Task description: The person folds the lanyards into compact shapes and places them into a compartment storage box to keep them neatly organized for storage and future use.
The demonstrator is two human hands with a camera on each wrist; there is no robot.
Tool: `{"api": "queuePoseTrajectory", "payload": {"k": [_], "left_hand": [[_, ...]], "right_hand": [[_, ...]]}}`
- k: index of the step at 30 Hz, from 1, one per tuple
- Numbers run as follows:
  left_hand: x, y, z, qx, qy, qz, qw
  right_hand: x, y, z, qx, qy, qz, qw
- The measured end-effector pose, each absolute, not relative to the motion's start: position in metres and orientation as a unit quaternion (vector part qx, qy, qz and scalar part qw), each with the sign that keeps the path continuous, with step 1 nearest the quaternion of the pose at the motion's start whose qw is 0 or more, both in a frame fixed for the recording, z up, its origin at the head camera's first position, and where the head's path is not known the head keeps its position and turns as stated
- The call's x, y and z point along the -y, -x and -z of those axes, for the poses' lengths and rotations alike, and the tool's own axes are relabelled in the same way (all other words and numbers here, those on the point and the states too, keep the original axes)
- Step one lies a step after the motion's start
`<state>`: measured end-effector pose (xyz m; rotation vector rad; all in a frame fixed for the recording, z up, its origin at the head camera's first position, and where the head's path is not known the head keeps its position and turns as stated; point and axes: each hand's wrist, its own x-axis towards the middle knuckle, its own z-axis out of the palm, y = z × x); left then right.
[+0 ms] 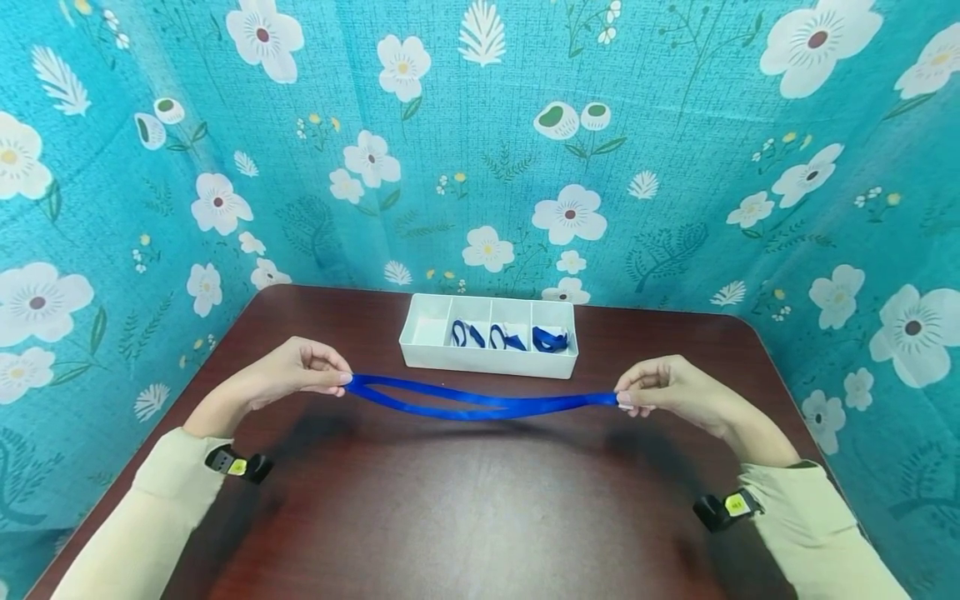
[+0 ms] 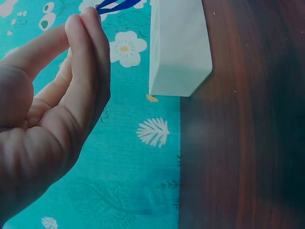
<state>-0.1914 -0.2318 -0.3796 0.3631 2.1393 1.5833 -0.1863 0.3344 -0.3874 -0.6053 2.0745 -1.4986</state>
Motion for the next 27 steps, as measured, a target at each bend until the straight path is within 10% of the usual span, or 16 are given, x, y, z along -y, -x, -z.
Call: {"api": "queuePoseTrajectory", "payload": {"k": [27], "left_hand": [[0.175, 0.19, 0.338, -0.791, -0.179, -0.561, 0.163]], "right_hand": [[-0.271, 0.197, 0.357, -0.751, 0.236, 0.568, 0.239]]}}
